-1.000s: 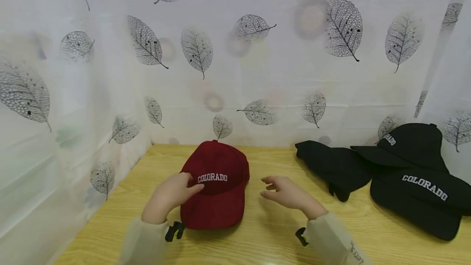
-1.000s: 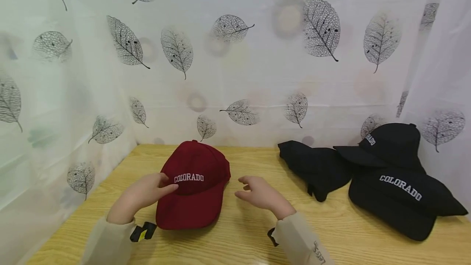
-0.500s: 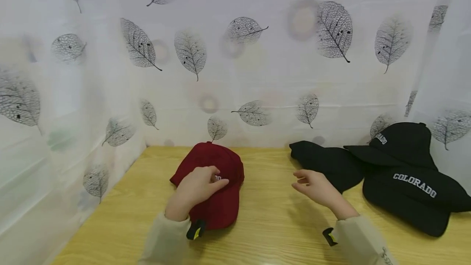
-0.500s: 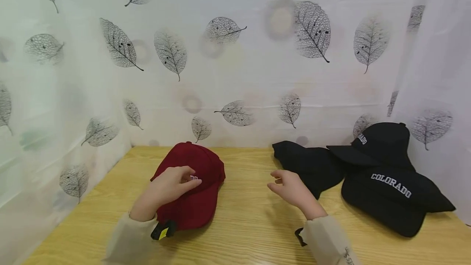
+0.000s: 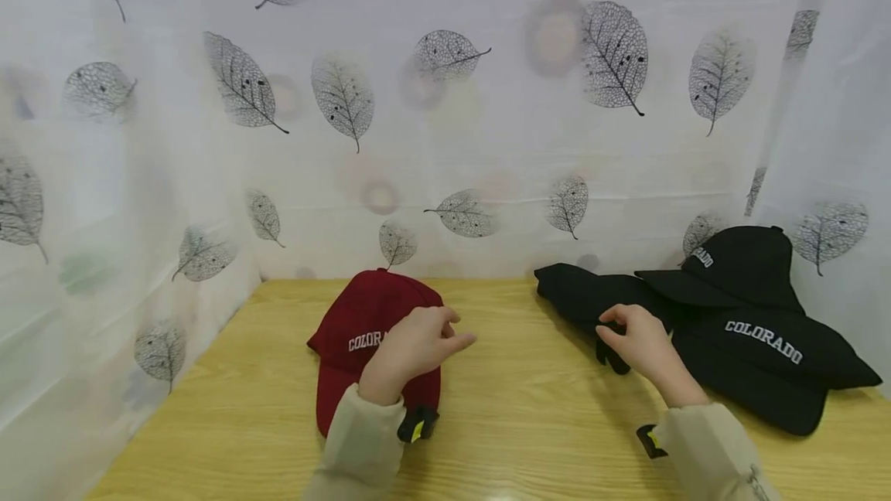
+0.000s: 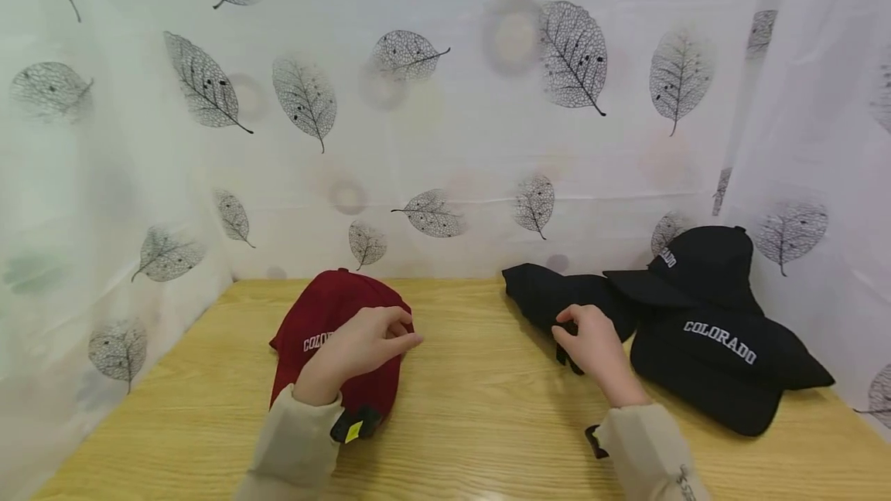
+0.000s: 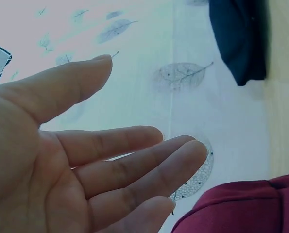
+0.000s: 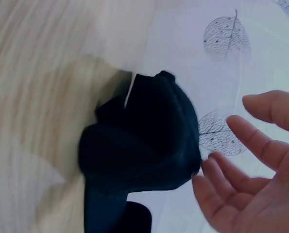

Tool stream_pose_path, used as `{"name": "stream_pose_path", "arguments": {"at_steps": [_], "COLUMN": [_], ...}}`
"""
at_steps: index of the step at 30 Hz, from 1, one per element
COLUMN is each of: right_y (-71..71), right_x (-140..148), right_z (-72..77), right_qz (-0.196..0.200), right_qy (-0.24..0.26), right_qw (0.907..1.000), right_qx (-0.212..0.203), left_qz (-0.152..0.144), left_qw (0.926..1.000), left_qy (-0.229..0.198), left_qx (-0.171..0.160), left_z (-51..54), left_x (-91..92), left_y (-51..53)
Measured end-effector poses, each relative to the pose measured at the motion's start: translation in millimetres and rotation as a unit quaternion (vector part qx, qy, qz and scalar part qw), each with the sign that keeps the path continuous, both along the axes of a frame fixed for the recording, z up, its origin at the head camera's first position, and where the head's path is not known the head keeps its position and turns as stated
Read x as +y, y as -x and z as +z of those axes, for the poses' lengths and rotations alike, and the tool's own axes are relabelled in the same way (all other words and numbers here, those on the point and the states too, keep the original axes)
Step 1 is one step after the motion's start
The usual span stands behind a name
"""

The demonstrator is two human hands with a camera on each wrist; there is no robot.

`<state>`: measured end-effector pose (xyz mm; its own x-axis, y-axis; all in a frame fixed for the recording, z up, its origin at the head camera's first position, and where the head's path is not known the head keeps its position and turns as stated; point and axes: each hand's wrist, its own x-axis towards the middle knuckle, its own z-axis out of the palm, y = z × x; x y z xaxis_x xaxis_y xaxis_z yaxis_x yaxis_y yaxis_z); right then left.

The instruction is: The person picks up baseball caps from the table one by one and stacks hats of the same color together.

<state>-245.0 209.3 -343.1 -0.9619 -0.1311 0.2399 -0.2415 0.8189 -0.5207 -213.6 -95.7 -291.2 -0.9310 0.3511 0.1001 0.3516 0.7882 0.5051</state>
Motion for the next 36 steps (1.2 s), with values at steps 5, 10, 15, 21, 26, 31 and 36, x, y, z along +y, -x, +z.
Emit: {"name": "stream_pose_path", "arguments": {"at_steps": [5, 10, 15, 21, 26, 31, 36], "right_y": [4.7, 8.4, 9.0, 8.3, 3.5, -4.0, -14.1], "right_x": [5.9, 7.6, 7.1, 1.2, -9.6, -20.7, -31.9], "right_z": [-4.3, -8.8, -12.0, -13.3, -8.4, 1.6, 10.2], "right_qz": [-0.012, 0.001, 0.015, 0.033, 0.048, 0.062, 0.082], "right_qy": [-0.015, -0.050, -0.066, -0.070, -0.049, -0.031, -0.002], "right_qw": [0.9997, 0.9955, 0.9926, 0.9939, 0.9941, 0.9942, 0.9942], "right_qx": [-0.012, -0.081, -0.101, -0.078, -0.085, -0.082, -0.070], "left_qz": [-0.008, -0.012, -0.011, -0.012, -0.009, -0.013, -0.029], "left_qw": [0.9999, 0.9999, 0.9999, 0.9998, 0.9995, 0.9997, 0.9968], "left_qy": [0.008, 0.008, 0.006, 0.007, 0.017, -0.005, -0.073], "left_qx": [0.001, 0.003, -0.005, -0.014, -0.024, -0.018, -0.017], "left_z": [-1.7, -6.0, -9.9, -13.3, -14.0, -19.0, -28.0], "left_x": [0.2, -1.9, -2.3, -0.8, 2.5, 9.1, 20.9], "left_y": [-0.5, 2.3, 5.1, 5.8, 5.5, 7.5, 10.8]}}
